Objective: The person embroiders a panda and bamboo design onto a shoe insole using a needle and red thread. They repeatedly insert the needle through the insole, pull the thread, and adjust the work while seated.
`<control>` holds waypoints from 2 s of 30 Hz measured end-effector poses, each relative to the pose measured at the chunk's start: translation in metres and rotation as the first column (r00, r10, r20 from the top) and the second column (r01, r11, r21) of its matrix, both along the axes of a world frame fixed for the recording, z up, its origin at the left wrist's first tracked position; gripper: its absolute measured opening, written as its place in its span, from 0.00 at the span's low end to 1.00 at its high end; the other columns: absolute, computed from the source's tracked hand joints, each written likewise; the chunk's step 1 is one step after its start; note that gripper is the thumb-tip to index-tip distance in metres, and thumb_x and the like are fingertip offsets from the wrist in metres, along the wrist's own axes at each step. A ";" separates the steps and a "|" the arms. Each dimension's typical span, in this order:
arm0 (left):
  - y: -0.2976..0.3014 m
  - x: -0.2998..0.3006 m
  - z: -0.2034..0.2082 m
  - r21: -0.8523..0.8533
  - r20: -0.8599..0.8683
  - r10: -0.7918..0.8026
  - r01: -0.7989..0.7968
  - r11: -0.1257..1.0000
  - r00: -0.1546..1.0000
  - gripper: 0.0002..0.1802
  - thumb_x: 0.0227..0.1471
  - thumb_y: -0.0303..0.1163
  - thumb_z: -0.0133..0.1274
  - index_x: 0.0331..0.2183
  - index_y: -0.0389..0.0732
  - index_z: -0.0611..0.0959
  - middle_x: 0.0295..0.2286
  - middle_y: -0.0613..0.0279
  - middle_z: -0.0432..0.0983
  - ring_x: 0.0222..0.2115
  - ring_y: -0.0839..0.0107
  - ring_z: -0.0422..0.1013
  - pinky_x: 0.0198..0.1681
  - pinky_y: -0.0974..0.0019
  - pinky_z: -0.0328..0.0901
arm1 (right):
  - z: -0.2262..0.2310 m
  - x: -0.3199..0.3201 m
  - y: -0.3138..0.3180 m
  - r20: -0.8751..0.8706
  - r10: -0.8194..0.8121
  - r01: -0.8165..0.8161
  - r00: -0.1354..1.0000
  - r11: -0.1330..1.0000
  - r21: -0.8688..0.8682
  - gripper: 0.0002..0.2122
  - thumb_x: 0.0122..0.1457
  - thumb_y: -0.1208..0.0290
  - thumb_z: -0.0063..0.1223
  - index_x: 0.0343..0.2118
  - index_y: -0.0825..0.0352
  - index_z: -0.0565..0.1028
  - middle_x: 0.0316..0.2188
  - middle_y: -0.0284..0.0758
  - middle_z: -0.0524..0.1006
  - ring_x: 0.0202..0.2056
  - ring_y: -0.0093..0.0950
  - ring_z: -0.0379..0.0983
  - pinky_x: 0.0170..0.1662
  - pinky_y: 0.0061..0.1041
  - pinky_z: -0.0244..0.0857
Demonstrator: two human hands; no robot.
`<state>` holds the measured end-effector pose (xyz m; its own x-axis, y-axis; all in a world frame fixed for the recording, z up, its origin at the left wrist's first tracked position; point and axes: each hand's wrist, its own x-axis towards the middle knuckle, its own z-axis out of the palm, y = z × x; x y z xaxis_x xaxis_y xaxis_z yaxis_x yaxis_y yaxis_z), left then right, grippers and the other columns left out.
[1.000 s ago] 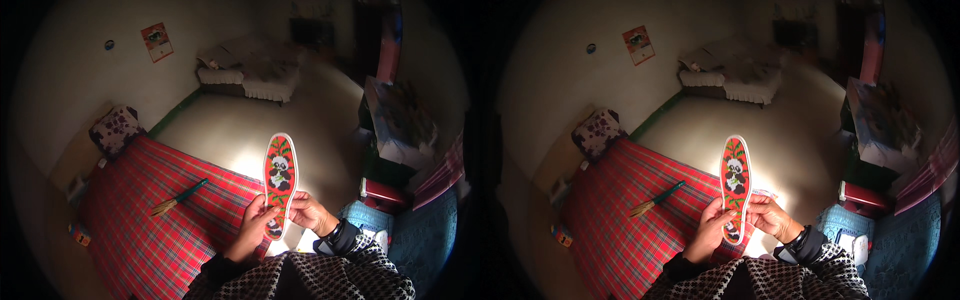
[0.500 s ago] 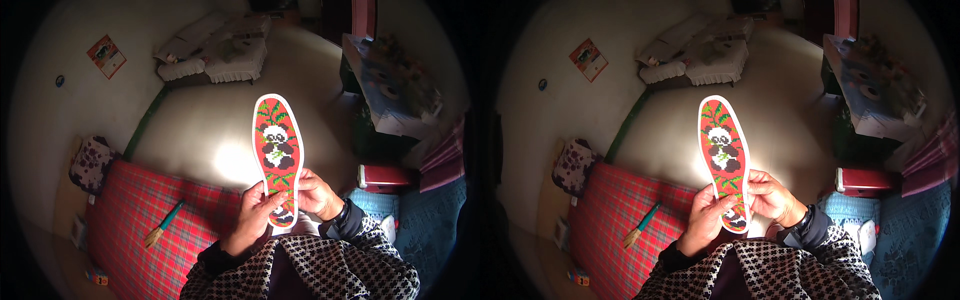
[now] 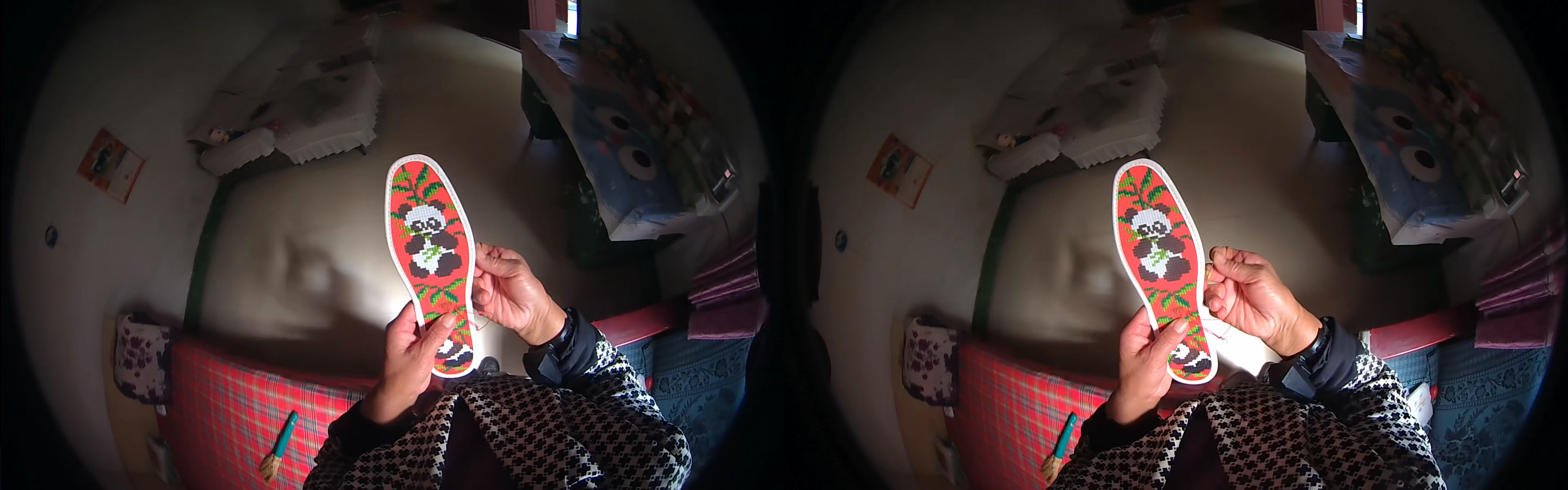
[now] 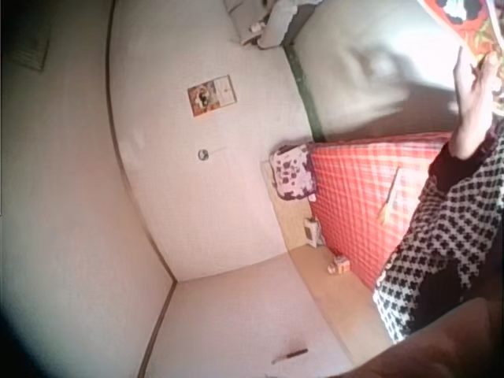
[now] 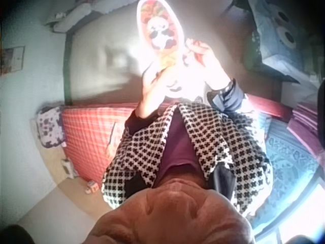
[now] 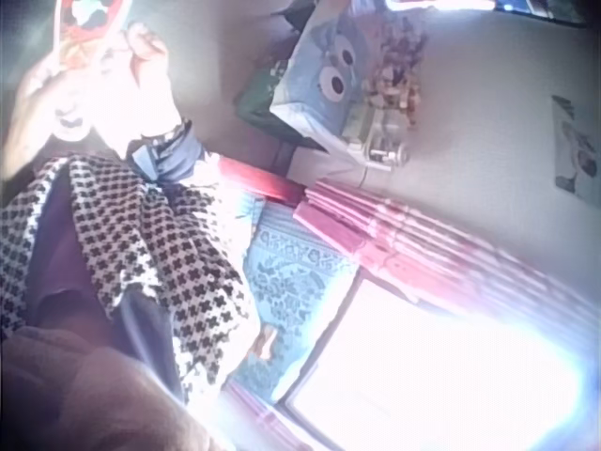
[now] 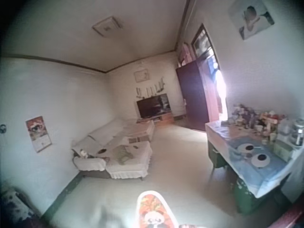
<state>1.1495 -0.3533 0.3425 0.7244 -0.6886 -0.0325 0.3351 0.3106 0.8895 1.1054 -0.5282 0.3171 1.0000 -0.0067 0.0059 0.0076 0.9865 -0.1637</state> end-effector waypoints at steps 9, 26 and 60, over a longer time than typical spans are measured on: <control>-0.108 0.129 0.001 -0.023 0.067 -0.149 0.151 0.988 0.987 0.16 0.55 0.23 0.50 0.46 0.32 0.71 0.39 0.62 0.75 0.37 0.79 0.70 0.43 0.73 0.66 | -0.068 0.082 -0.158 -0.205 -0.522 0.500 0.828 0.853 -0.150 0.03 0.61 0.79 0.41 0.32 0.71 0.68 0.31 0.41 0.75 0.29 0.30 0.76 0.35 0.25 0.76; -0.251 0.412 0.041 -0.155 0.011 0.169 -0.166 0.974 0.985 0.13 0.52 0.20 0.48 0.42 0.35 0.75 0.36 0.61 0.76 0.34 0.73 0.73 0.39 0.67 0.68 | -0.354 -0.025 -0.382 0.028 -0.999 -0.957 -0.046 0.036 -0.286 0.10 0.53 0.58 0.51 0.25 0.57 0.79 0.20 0.40 0.76 0.26 0.44 0.73 0.27 0.41 0.65; -0.744 0.774 -0.001 -0.582 -0.430 -0.697 0.414 0.700 0.574 0.32 0.61 0.45 0.35 0.60 0.39 0.53 0.24 0.61 0.62 0.12 0.74 0.59 0.16 0.76 0.58 | 0.057 0.698 -0.664 0.754 -0.103 0.334 0.649 -0.852 -0.403 0.20 0.39 0.72 0.59 0.40 0.69 0.75 0.16 0.28 0.69 0.16 0.24 0.68 0.20 0.22 0.62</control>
<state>1.9238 -1.0974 0.3410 0.1084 -0.9919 0.0667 0.9493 0.1232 0.2891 1.8029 -1.1920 0.3746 0.6504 -0.0939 0.7538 0.2228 -0.9251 -0.3075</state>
